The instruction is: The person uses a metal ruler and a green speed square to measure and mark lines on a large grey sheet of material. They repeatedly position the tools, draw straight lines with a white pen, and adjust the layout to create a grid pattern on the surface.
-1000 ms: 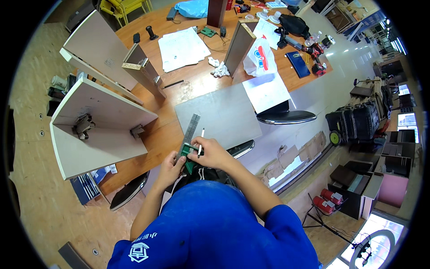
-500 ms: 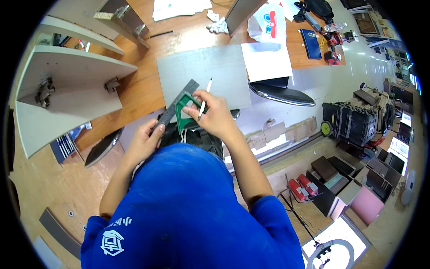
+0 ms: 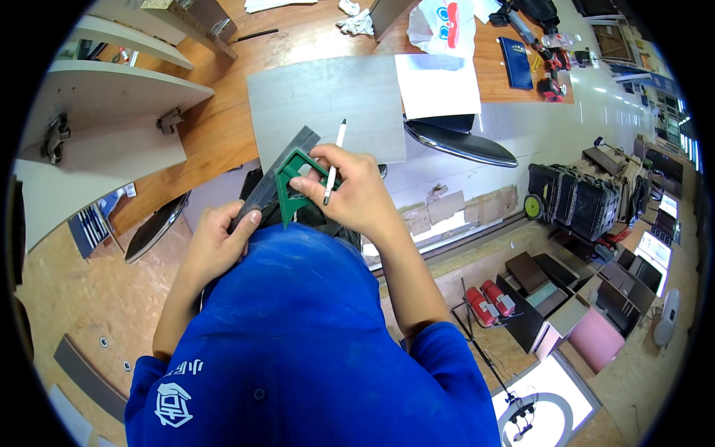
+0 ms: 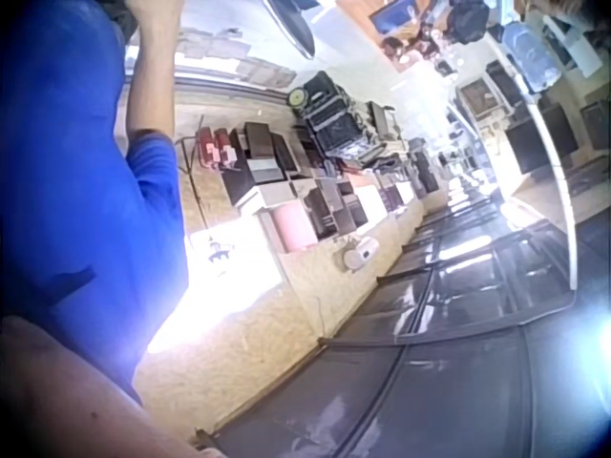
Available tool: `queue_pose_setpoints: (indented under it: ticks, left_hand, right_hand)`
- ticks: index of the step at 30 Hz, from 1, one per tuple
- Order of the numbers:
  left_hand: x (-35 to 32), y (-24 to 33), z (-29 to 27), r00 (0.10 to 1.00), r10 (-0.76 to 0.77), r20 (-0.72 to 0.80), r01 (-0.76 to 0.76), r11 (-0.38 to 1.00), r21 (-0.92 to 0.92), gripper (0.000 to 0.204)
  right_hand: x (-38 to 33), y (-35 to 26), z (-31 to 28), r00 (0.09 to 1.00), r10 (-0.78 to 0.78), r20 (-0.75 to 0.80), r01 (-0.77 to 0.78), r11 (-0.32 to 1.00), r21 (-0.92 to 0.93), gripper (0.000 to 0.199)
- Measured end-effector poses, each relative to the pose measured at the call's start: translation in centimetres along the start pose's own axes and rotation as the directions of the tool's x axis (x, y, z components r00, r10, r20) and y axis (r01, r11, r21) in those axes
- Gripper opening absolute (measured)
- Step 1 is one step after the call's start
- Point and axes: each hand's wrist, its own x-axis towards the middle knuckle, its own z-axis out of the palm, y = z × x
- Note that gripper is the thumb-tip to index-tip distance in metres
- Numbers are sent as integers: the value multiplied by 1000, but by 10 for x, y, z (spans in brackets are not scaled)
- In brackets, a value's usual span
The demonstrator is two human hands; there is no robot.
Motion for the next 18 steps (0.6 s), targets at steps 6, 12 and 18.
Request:
queue_pose_setpoints:
  ticks: [6,12,18]
  left_hand:
    - [-7,8,4,995,80,-57,-85,991,-101,29]
    - [-5,0,1,999,43,-22,-45,994,-105,32]
    - [-7,-3,0,995,75,-71,-82,991,-103,35]
  right_hand:
    - [-4,-17,8,997,-38,67,42,997,-61,36]
    - [-7,-21,14,995,-50,81,55,996,-64,35]
    - [-6,-26,19,995,-44,93,50,997,-59,33]
